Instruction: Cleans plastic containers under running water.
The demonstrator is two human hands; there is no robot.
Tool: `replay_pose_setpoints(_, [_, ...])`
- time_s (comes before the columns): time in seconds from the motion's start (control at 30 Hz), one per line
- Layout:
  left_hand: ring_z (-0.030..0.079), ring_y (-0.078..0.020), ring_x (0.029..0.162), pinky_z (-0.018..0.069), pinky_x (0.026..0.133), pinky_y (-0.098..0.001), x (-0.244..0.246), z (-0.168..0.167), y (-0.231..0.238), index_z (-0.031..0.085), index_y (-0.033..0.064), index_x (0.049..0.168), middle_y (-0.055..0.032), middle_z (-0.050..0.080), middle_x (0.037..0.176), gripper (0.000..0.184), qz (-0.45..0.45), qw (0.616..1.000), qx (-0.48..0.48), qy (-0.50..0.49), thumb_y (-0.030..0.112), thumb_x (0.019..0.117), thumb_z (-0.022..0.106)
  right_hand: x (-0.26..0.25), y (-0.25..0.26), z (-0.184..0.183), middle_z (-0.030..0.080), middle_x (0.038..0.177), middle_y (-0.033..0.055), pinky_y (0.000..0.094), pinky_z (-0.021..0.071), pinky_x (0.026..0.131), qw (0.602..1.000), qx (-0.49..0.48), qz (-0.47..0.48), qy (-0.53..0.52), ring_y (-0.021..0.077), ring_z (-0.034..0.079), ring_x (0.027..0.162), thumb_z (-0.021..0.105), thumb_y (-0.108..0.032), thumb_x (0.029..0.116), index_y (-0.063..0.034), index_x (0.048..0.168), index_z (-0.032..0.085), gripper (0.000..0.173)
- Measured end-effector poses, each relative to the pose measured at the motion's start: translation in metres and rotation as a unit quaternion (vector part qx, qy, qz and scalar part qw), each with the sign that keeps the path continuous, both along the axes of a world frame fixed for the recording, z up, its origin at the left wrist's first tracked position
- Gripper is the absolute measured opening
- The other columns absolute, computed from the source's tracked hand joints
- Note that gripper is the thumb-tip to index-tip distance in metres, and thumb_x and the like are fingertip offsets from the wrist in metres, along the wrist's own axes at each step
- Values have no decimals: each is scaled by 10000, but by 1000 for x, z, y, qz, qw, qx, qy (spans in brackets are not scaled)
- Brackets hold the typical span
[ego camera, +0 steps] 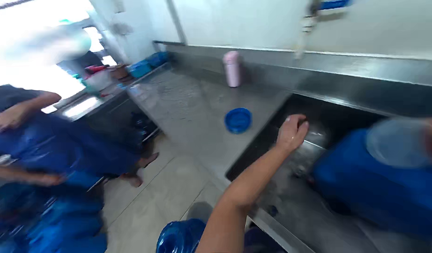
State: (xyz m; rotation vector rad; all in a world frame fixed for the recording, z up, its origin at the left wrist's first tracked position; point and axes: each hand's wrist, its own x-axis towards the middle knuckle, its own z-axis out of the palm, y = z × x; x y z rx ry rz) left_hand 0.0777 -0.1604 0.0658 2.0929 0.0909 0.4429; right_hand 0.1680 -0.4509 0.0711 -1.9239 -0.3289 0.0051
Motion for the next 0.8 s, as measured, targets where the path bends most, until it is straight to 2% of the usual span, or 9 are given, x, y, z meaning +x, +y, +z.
replay_pose_setpoints(0.03, [631, -358, 1192, 492, 1038, -476, 16, 11, -45, 579, -135, 1300, -303, 636, 1270, 341, -67, 994, -84, 24, 80, 1081, 430, -1, 4, 16, 601, 966, 89, 299, 512, 766, 998, -22, -58, 30, 80, 571, 808, 449, -250, 1092, 74, 1214, 569, 367])
replay_pose_setpoints(0.1, [594, -228, 1045, 506, 929, -390, 42, 29, -128, 503, -100, 1290, -209, 592, 1185, 368, -137, 938, -303, 94, 153, 1116, 300, 4, 13, 36, 629, 1131, 356, 617, 455, 951, 990, -67, -115, 40, 439, 621, 1059, 469, -216, 1099, 172, 1193, 596, 418])
replay_pose_setpoints(0.13, [570, -185, 952, 507, 868, -374, 50, 34, -158, 512, -54, 1223, -145, 573, 1093, 351, -132, 903, -396, 103, 193, 1107, 292, 9, 15, 34, 620, 1151, 399, 674, 430, 968, 990, -71, -119, 21, 515, 610, 1102, 465, -196, 1096, 186, 1177, 602, 414])
replay_pose_setpoints(0.23, [593, -95, 740, 526, 697, -294, 71, 39, -200, 531, 96, 1006, -2, 591, 816, 299, -74, 814, -570, 86, 272, 1114, 314, -6, 14, 13, 542, 1361, 352, 714, 389, 1042, 989, -82, -81, -89, 517, 511, 1295, 506, -242, 1063, 104, 1363, 529, 459])
replay_pose_setpoints(0.33, [592, -63, 667, 518, 651, -234, 80, 31, -204, 554, 99, 974, 19, 586, 744, 395, -46, 790, -607, 76, 312, 1130, 260, -29, 5, -13, 199, 1686, 240, 707, 49, 1210, 979, -112, 38, -165, 477, 89, 1564, 344, -402, 1069, 1, 1602, 298, 670])
replay_pose_setpoints(0.43, [582, -100, 683, 511, 634, -259, 74, 25, -219, 552, 91, 1125, -20, 588, 819, 250, -24, 800, -589, 109, 213, 1108, 335, -2, -9, -26, 209, 1672, 272, 652, 150, 1231, 984, -81, 26, -158, 471, 165, 1554, 348, -372, 1079, 55, 1581, 299, 660])
replay_pose_setpoints(0.53, [584, -127, 814, 517, 752, -304, 77, 24, -219, 484, 28, 1302, -74, 591, 970, 258, -32, 854, -510, 94, 136, 1099, 368, 7, -4, -18, 174, 1682, 268, 627, 173, 1232, 993, -19, 36, -110, 442, 167, 1561, 277, -351, 1102, 68, 1594, 237, 647])
replay_pose_setpoints(0.7, [598, -74, 846, 512, 763, -227, 80, 45, -207, 528, 39, 1258, -46, 604, 992, 428, -11, 833, -548, 77, 335, 1142, 242, -7, 12, 10, 155, 1695, 240, 507, 133, 1278, 991, -6, 99, -91, 366, 148, 1583, 207, -372, 1095, 53, 1611, 178, 670])
replay_pose_setpoints(0.8, [599, -109, 782, 526, 717, -283, 79, 34, -207, 540, 79, 1166, -35, 595, 896, 414, -21, 838, -539, 87, 354, 1136, 232, 25, 7, -14, 387, 1570, 305, 540, 285, 1220, 996, 40, 55, -58, 423, 377, 1473, 381, -318, 1109, 50, 1541, 364, 568])
